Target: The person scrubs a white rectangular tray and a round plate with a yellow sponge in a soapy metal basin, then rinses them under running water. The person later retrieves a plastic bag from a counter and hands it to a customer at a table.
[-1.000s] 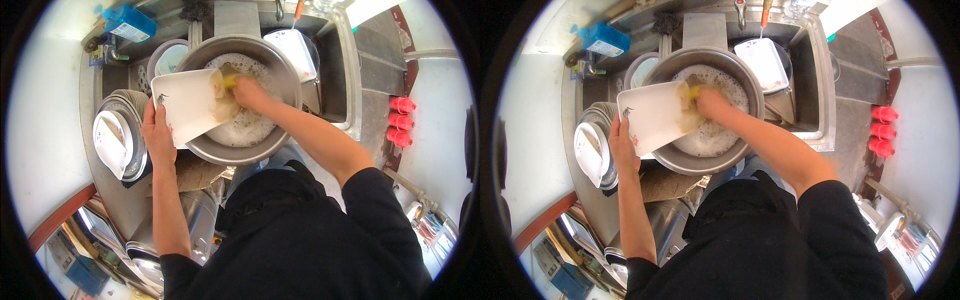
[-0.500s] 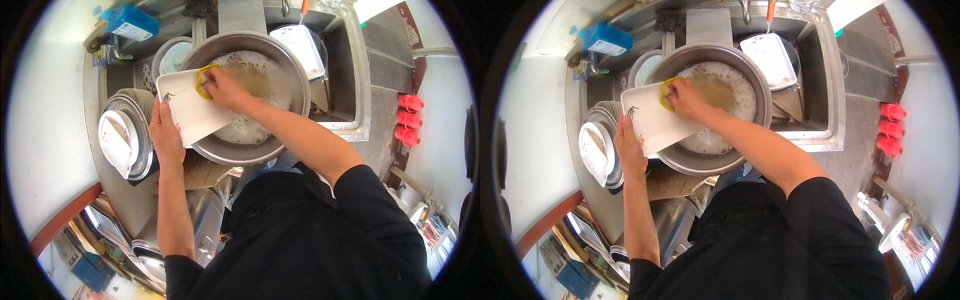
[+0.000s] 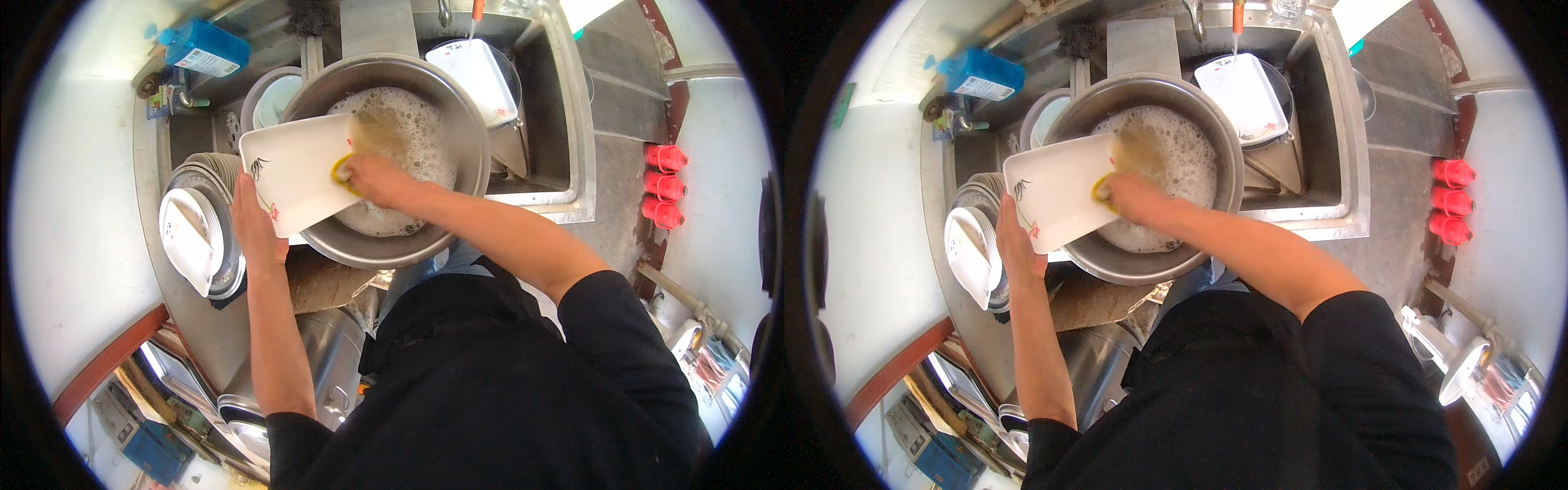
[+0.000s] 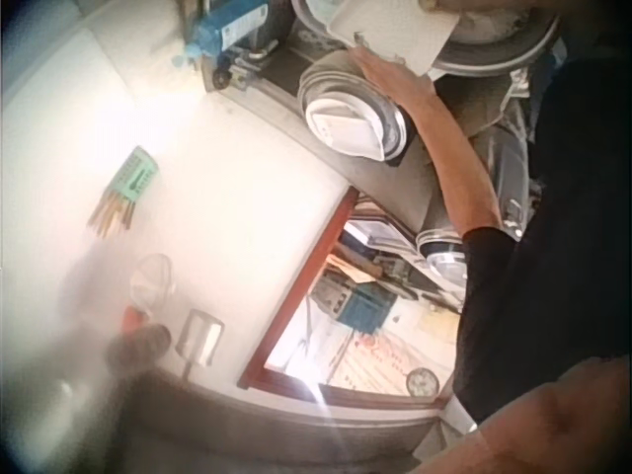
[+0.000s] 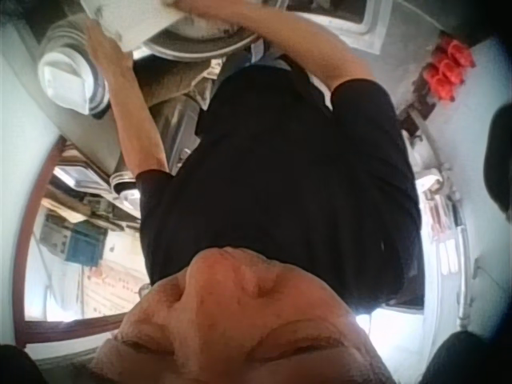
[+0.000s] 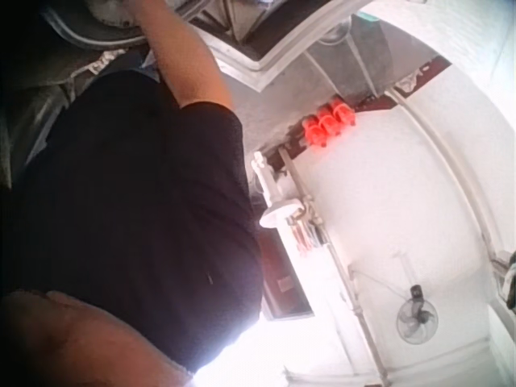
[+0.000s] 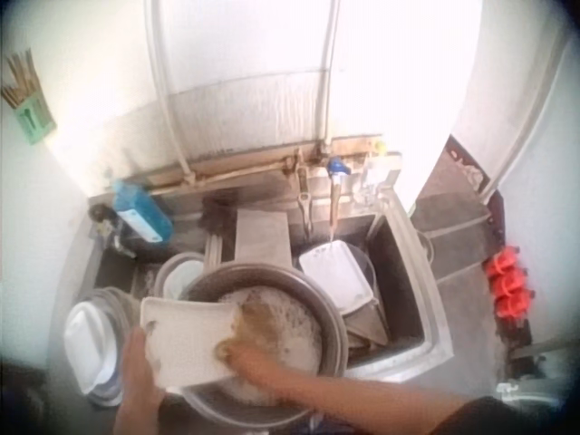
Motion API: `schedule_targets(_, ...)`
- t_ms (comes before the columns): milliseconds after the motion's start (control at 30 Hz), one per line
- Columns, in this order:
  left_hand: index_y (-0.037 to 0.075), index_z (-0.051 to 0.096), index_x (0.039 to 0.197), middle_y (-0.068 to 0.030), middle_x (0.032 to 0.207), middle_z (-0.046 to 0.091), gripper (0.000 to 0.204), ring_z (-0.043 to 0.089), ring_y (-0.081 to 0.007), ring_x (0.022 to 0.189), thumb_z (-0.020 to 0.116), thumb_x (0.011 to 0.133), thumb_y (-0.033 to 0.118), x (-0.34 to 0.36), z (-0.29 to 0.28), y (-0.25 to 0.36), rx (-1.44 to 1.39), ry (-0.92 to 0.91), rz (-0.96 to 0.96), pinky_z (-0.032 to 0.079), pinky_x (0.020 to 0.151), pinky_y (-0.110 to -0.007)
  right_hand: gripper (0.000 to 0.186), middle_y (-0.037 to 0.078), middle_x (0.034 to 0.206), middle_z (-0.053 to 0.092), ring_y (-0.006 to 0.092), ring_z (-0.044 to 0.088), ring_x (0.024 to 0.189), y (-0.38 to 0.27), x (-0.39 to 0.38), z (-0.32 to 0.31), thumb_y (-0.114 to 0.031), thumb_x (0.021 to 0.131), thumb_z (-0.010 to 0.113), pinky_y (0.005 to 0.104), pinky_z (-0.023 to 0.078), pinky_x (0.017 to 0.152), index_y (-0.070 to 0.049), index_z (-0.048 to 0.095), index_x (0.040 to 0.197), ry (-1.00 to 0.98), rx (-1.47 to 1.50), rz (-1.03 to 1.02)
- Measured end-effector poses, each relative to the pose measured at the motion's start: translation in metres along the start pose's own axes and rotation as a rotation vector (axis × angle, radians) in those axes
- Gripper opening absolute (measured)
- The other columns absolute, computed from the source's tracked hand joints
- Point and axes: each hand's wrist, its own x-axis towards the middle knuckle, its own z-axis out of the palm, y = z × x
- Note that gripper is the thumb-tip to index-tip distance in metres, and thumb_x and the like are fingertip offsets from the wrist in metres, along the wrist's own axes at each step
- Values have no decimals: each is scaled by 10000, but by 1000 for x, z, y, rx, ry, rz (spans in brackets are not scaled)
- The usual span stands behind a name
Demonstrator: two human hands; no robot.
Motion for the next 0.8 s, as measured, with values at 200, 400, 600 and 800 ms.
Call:
schedule_targets(200,-10,431,1446,-121,1380,551,513,550,-229,1253,338,1080,338,12,-17,-13,-139,-57,-47,456,1044,-363,249,177,981,681,308,671,881,37,10,-30,-197,947,551,433,540,803,-40,672,1097,210,-282,138)
schedule_targets(400,-1,411,1460,-124,1437,506,618,505,-250,1301,237,1082,456,11,-13,-15,-190,-118,-51,388,1107,-385,299,49,797,659,103,626,652,-48,51,-32,-269,984,564,286,535,584,-9,645,1107,46,834,182)
schedule_targets(600,17,450,1429,-109,1371,560,613,541,-251,1253,226,1081,468,9,-4,-9,-205,-29,-68,401,1086,-385,282,182,934,682,279,675,804,-93,19,17,-201,914,595,370,537,743,-24,635,1130,45,301,-312)
schedule_targets(800,-17,479,1387,-89,1222,628,408,624,-167,1051,504,1022,164,8,-12,-14,243,-74,79,504,909,-302,328,167,987,664,338,642,929,-50,33,-13,-192,901,622,427,513,814,-68,611,1204,176,359,-54)
